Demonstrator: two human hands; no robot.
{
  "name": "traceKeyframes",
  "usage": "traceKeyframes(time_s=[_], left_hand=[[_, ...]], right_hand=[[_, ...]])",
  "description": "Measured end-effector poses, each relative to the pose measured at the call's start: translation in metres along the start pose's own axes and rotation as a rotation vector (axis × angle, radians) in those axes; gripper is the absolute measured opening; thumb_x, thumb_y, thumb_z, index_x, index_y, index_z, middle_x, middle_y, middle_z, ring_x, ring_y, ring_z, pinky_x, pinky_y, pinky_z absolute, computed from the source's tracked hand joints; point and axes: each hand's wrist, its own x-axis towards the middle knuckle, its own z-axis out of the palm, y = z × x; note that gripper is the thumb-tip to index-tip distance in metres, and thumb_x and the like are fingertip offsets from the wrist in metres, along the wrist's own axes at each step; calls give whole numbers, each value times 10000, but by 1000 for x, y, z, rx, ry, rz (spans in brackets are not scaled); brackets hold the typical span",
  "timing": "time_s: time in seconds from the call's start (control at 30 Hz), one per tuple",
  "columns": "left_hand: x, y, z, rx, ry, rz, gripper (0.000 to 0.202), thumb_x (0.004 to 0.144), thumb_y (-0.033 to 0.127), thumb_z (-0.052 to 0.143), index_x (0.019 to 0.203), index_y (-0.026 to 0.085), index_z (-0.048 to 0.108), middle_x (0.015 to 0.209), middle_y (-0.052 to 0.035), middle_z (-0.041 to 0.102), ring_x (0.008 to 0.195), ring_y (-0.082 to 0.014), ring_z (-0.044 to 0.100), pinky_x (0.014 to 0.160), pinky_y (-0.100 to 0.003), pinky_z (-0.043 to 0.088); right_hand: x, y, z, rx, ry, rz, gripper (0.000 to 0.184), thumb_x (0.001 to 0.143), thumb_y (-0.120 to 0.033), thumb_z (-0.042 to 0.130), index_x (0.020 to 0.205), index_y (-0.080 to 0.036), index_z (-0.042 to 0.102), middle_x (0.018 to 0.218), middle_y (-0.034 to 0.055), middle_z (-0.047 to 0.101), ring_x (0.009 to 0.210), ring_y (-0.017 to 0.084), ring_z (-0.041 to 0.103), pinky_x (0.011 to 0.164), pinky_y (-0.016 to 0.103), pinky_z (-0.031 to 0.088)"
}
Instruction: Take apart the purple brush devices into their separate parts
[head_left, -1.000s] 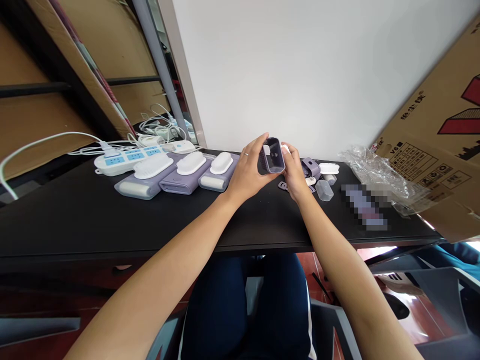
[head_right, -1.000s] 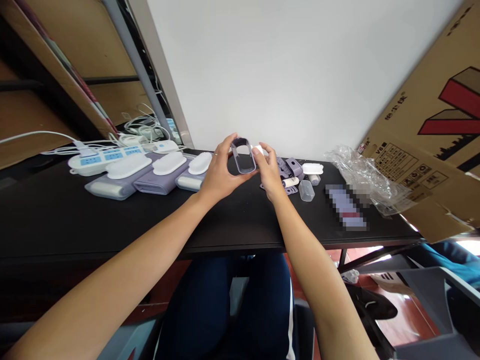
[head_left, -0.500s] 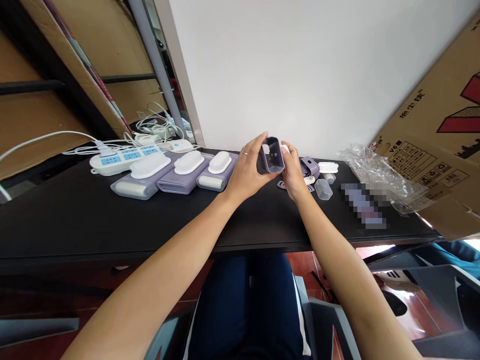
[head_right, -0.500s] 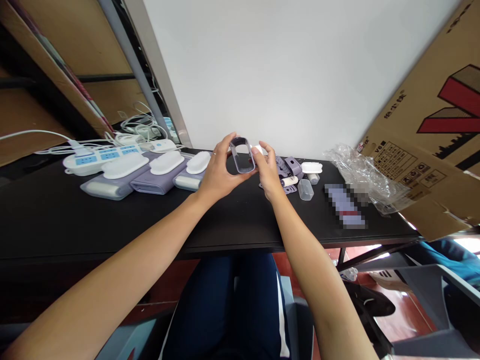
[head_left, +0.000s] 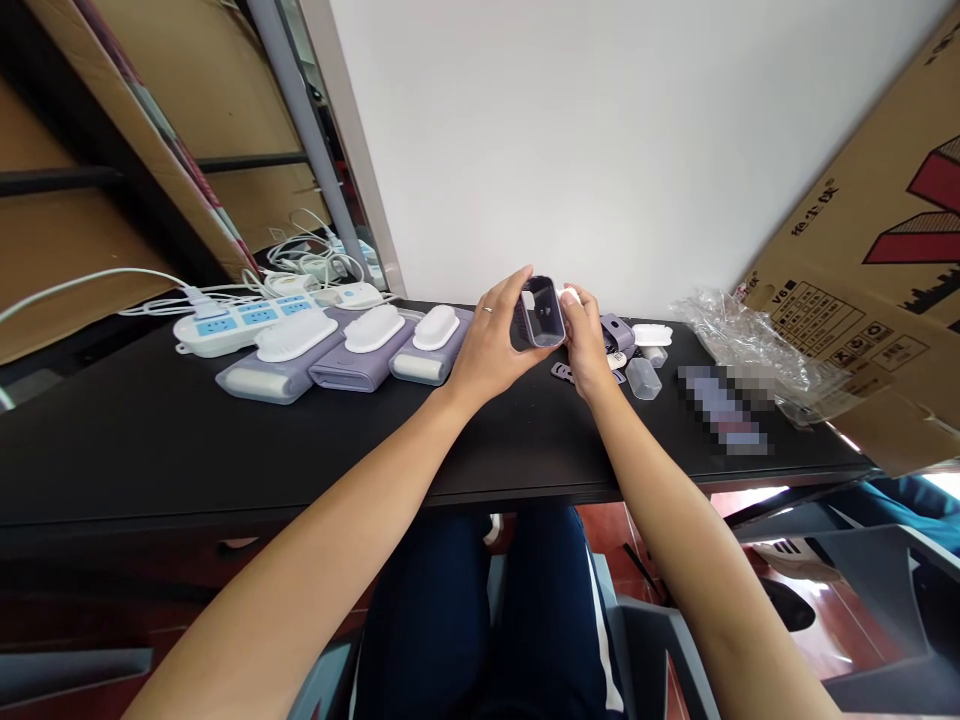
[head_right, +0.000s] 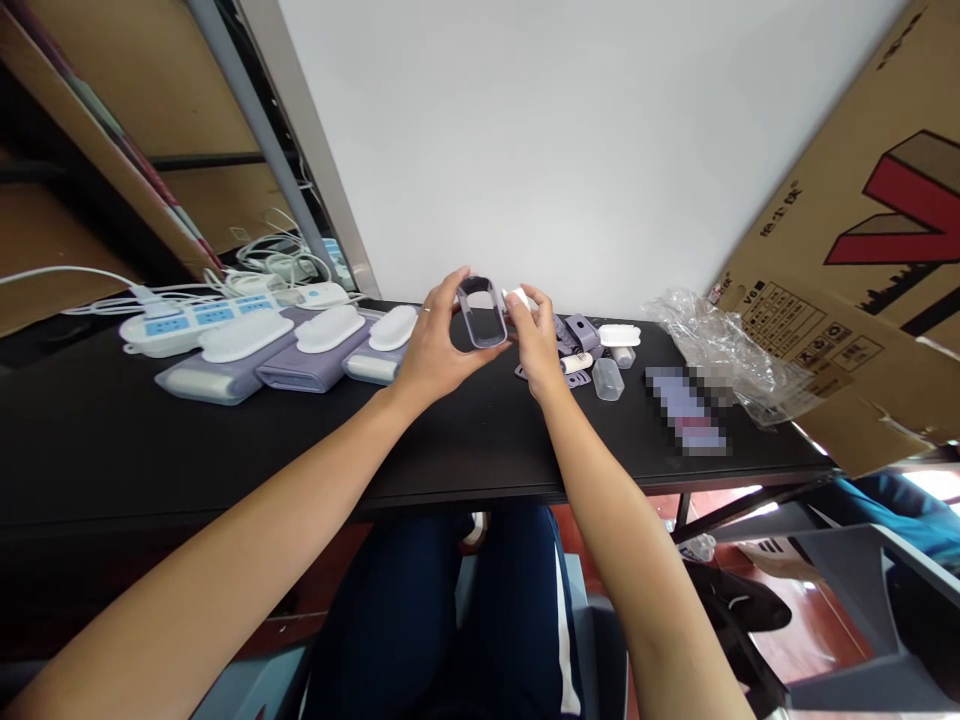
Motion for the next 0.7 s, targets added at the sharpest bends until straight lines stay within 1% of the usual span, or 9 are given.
traceKeyframes(time_s=[0.1,0.2,0.3,0.4,0.43,0.47,0.57,0.63,0.7], left_hand=[[1,-1,-1,-7,4,-1,984,958,539,782,1718,353,185,1680,-153,471,1555,-342,488,1261,-516,456],[2,-3,-1,-27,29,10,969,956,577,769,1709,353,202,1683,-152,466,1556,-342,484,1267,-519,445],[3,-5,-1,-50,61,-39,989,940,611,771,1708,353,202,1699,-159,441,1567,-352,468,1276,-524,429],[3,-6,-2,-68,79,-130,1025,930,603,788,1720,354,185,1714,-165,416,1576,-360,453,1275,-527,429],[3,-6,-2,-71,87,-160,1028,930,587,796,1723,355,183,1713,-166,415,1572,-360,458,1267,-529,439],[3,-7,-2,-73,96,-187,1029,930,566,804,1725,358,184,1714,-166,412,1565,-360,465,1257,-533,450],[2,-11,0,-103,122,-258,1037,923,515,824,1728,370,187,1731,-158,386,1557,-364,472,1240,-548,464],[3,-14,2,-181,108,-333,1067,915,497,826,1737,366,158,1730,-155,393,1551,-357,482,1231,-537,476],[5,-15,5,-332,80,-484,1058,922,459,811,1738,342,149,1683,-161,461,1514,-332,530,1204,-506,509]], right_hand=[[1,-1,-1,34,36,25,753,783,-796,735,1323,-304,551,1254,49,682,1127,233,706,979,382,554],[7,-4,-7,76,62,45,717,810,-800,676,1308,-296,567,1266,70,696,1121,246,719,963,394,561],[16,-9,-25,101,100,28,687,842,-813,576,1291,-292,582,1270,102,693,1168,275,721,928,405,585],[27,-15,-49,22,194,-73,689,890,-818,437,1373,-341,555,1370,109,634,1211,281,715,866,405,610],[30,-16,-56,-11,236,-99,678,898,-792,443,1412,-358,529,1406,102,605,1212,267,714,857,395,616],[32,-17,-62,-28,271,-116,669,893,-750,491,1440,-365,504,1430,96,584,1209,253,713,863,387,620],[36,-17,-75,-24,355,-134,692,822,-551,649,1453,-334,469,1418,88,566,1188,215,704,928,379,624],[37,-15,-76,-8,376,-131,684,764,-437,681,1406,-305,488,1371,83,581,1172,205,696,970,385,618],[35,-13,-72,-24,350,-116,650,726,-380,695,1345,-288,519,1324,76,599,1161,210,690,985,393,614]])
